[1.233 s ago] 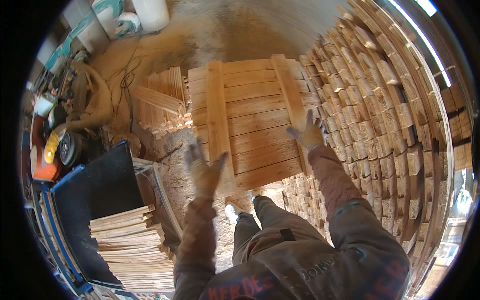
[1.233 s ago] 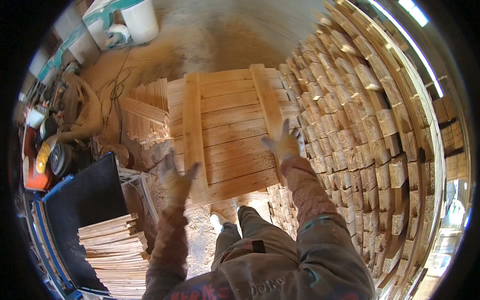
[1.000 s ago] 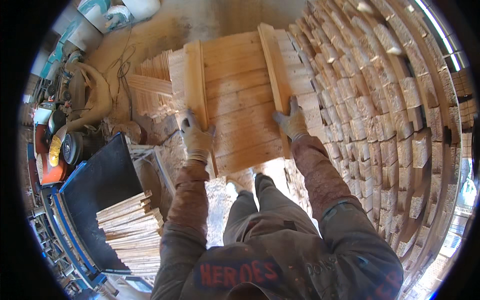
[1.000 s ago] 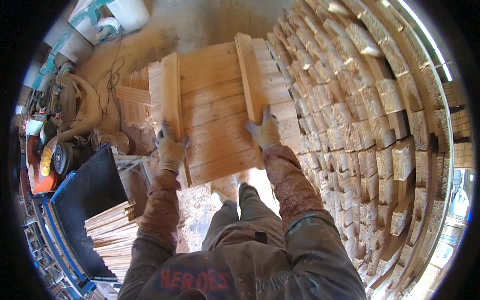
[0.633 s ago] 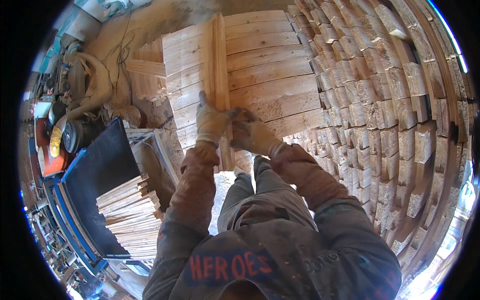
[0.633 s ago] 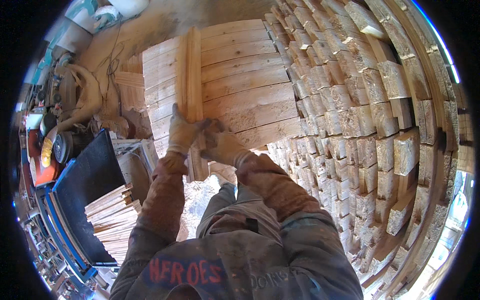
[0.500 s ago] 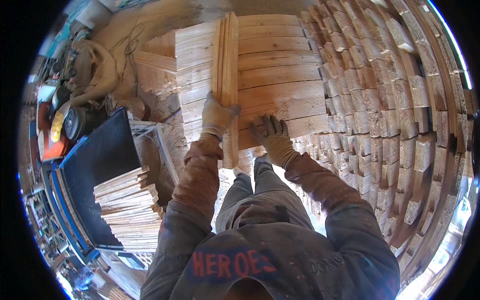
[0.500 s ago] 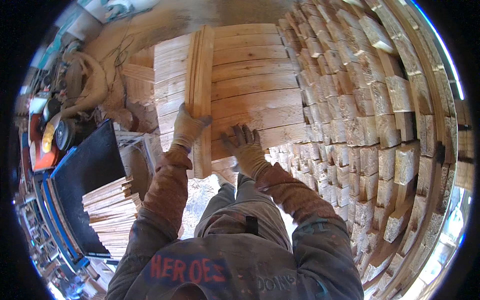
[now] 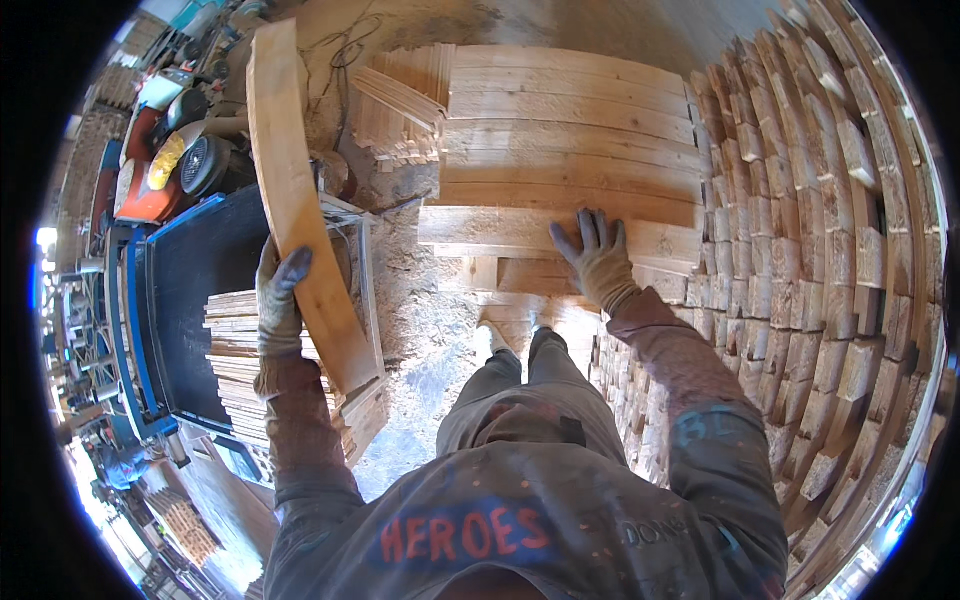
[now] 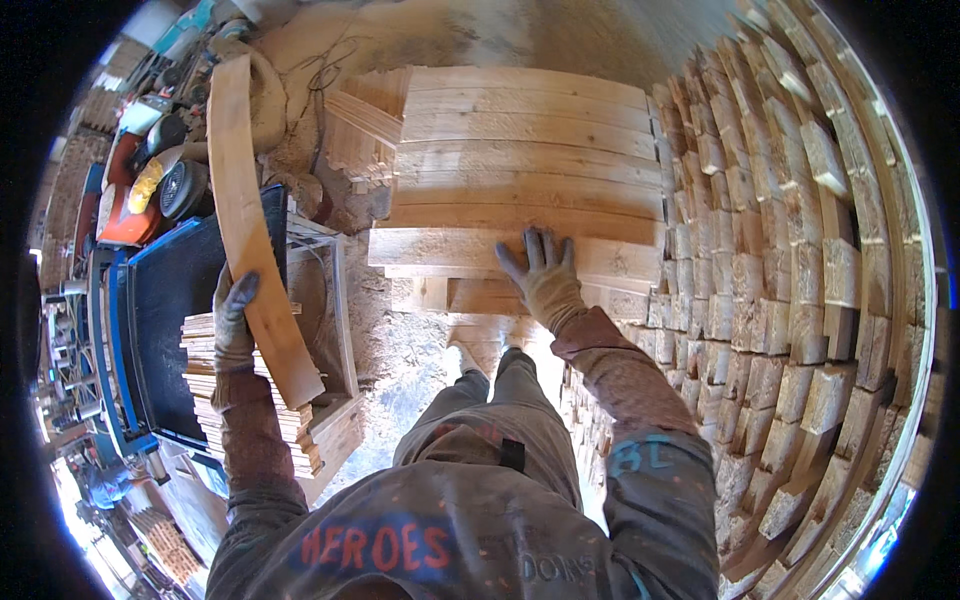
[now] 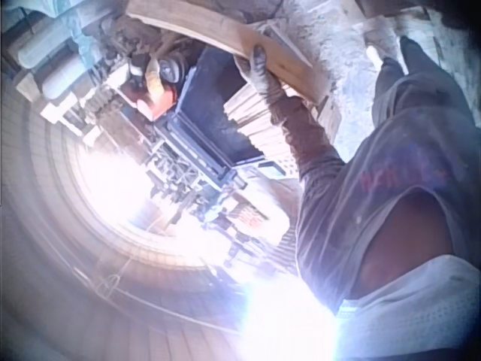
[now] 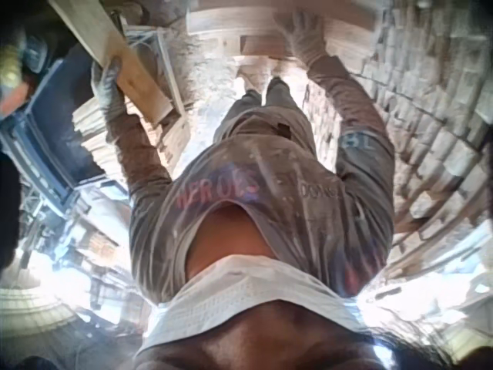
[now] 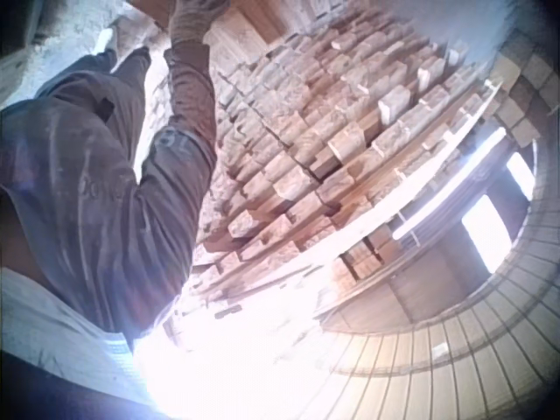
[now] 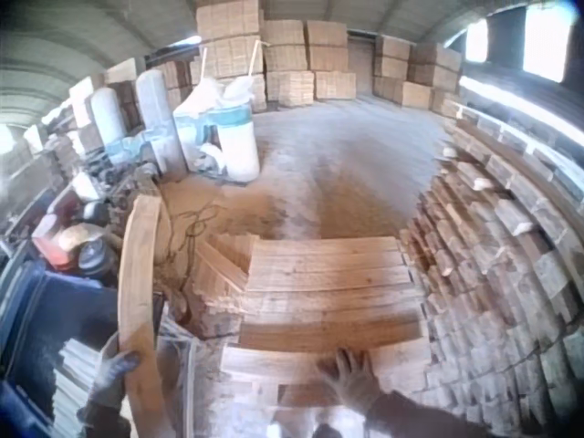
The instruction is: The person repeatedly picks up wooden planks from a pile and stacks them neatly on a nearby surface. The person handles the planks one at a time, aligning them carefully to form a growing stack.
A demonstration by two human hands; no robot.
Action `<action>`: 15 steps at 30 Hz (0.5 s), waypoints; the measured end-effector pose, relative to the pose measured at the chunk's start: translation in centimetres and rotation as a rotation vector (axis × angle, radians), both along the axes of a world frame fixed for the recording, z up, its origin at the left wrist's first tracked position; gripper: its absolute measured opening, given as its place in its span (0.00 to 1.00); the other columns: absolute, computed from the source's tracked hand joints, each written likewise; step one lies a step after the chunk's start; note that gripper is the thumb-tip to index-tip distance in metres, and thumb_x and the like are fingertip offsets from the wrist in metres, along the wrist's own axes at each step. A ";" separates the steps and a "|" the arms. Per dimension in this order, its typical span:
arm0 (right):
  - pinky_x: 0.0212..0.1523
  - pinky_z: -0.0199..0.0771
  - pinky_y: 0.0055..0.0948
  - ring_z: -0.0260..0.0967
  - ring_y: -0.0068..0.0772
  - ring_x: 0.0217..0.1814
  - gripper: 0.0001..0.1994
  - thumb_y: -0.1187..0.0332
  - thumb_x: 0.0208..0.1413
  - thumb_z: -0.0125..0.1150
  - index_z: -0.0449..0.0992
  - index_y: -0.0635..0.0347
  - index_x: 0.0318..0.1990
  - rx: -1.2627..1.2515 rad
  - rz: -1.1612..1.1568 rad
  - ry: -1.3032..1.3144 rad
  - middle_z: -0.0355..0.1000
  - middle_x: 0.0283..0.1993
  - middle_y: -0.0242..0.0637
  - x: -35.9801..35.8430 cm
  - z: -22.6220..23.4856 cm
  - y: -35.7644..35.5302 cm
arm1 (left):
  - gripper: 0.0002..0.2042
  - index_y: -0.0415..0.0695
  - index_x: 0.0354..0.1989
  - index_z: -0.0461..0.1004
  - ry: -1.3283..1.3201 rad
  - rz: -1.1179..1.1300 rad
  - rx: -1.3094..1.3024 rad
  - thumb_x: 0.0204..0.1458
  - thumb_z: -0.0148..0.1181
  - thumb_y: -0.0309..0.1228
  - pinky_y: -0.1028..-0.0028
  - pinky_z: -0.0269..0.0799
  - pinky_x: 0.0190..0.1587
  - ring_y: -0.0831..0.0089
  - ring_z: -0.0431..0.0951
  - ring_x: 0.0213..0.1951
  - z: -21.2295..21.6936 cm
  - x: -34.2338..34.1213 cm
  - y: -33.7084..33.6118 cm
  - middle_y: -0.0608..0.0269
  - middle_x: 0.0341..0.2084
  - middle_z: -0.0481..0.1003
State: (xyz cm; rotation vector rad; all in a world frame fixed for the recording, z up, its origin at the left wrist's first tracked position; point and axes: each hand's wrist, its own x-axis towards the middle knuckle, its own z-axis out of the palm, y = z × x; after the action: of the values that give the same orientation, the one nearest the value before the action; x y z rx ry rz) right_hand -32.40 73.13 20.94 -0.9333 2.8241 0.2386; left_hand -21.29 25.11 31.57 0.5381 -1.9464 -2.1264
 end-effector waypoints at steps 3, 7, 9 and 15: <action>0.71 0.48 0.76 0.46 0.62 0.81 0.43 0.58 0.60 0.61 0.45 0.31 0.81 0.036 0.010 0.113 0.47 0.82 0.51 -0.6 -3.0 1.3 | 0.29 0.36 0.65 0.69 -0.048 0.010 0.105 0.58 0.68 0.37 0.71 0.81 0.51 0.70 0.82 0.45 1.2 3.2 1.5 0.57 0.49 0.79; 0.72 0.57 0.64 0.52 0.57 0.79 0.50 0.54 0.48 0.74 0.53 0.51 0.78 -0.076 0.000 -0.104 0.54 0.79 0.49 -2.9 -0.1 1.3 | 0.28 0.38 0.61 0.72 -0.160 0.131 0.240 0.56 0.70 0.41 0.69 0.83 0.44 0.68 0.83 0.40 -0.4 8.0 0.2 0.58 0.43 0.80; 0.73 0.61 0.54 0.59 0.53 0.76 0.48 0.55 0.47 0.75 0.57 0.58 0.75 -0.136 0.024 -0.121 0.61 0.74 0.50 -3.1 1.0 1.6 | 0.26 0.39 0.57 0.74 -0.205 0.187 0.262 0.55 0.72 0.42 0.71 0.84 0.40 0.69 0.83 0.37 -1.4 10.0 -0.4 0.59 0.39 0.80; 0.74 0.60 0.52 0.61 0.53 0.74 0.50 0.54 0.46 0.77 0.56 0.54 0.76 -0.188 0.118 0.215 0.64 0.72 0.52 -6.8 4.9 -0.4 | 0.21 0.39 0.54 0.76 -0.252 0.385 0.190 0.57 0.71 0.39 0.70 0.84 0.40 0.68 0.83 0.36 -6.0 15.2 -4.3 0.60 0.40 0.80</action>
State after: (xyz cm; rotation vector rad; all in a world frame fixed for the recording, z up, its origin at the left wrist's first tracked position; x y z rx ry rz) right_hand -39.20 72.74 25.80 -1.1815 3.0321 0.0918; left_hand -6.11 20.84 25.60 1.1634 -1.5908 -2.0770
